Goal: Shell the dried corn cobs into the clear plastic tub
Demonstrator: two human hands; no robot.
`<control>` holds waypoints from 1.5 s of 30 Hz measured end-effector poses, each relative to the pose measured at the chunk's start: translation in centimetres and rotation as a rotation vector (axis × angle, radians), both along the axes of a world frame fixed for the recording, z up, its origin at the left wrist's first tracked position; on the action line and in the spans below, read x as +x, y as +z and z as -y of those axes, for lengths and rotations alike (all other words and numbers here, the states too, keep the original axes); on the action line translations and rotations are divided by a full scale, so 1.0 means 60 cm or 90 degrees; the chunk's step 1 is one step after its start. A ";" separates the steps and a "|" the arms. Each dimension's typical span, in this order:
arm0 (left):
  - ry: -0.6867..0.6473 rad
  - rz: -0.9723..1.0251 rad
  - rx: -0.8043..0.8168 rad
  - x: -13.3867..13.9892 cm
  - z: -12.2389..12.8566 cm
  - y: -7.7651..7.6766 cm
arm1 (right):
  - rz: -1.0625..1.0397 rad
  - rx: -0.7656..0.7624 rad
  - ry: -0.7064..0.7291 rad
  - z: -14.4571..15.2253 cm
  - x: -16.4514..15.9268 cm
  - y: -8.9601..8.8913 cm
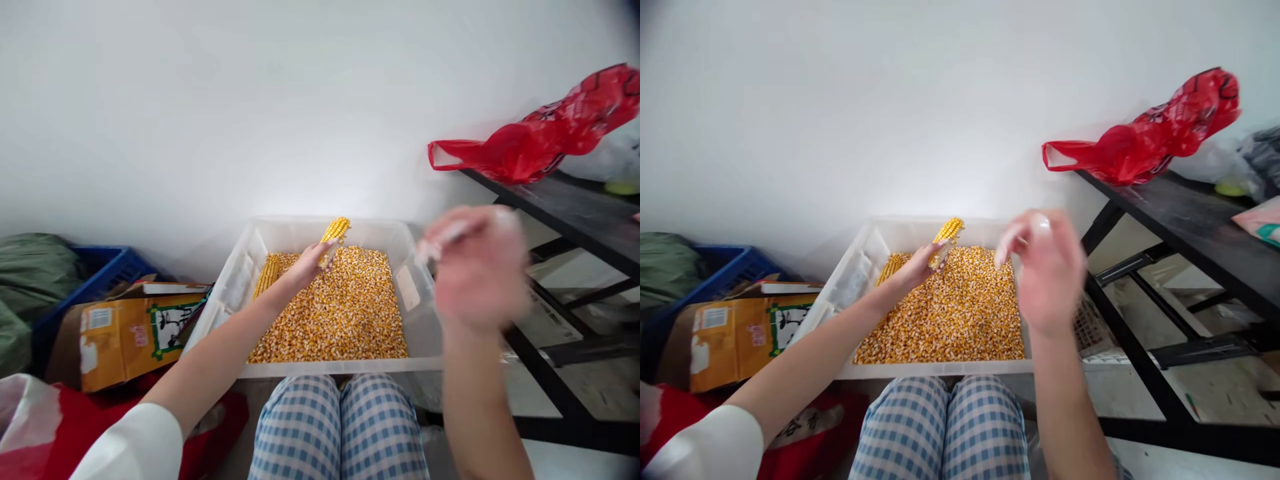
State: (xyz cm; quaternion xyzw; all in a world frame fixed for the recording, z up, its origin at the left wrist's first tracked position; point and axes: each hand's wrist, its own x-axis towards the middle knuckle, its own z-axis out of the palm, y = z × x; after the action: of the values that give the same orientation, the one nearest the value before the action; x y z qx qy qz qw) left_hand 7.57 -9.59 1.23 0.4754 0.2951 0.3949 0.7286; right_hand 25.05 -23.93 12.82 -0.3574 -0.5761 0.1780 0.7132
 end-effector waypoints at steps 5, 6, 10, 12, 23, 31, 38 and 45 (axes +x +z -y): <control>-0.037 0.006 0.011 0.008 0.014 0.006 | -0.053 -0.272 -0.046 -0.163 -0.026 -0.079; -0.043 0.004 0.016 0.009 0.017 0.006 | -0.059 -0.354 0.020 -0.186 -0.031 -0.101; -0.077 0.004 0.012 0.010 0.028 0.005 | -0.137 -0.401 0.262 -0.210 -0.046 -0.165; -0.092 0.001 -0.011 0.010 0.032 0.004 | -0.173 -0.376 0.289 -0.203 -0.049 -0.179; -0.163 0.046 -0.127 0.007 0.038 0.001 | -0.106 -0.390 0.247 -0.186 -0.043 -0.186; -0.176 0.060 -0.127 0.004 0.035 0.003 | -0.091 -0.352 0.221 -0.182 -0.048 -0.180; -0.120 -0.171 0.034 -0.003 0.025 0.007 | -0.076 -0.396 0.227 -0.188 -0.039 -0.181; -0.019 -0.196 0.036 -0.012 -0.006 -0.025 | 0.099 -0.498 0.036 -0.205 0.008 -0.191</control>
State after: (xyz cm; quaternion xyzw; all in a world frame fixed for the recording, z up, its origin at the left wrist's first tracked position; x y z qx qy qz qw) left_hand 6.83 -9.22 -0.24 0.5551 0.3850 0.3147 0.6667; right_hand 25.52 -11.63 1.35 -0.5982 -0.5267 0.3763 0.4724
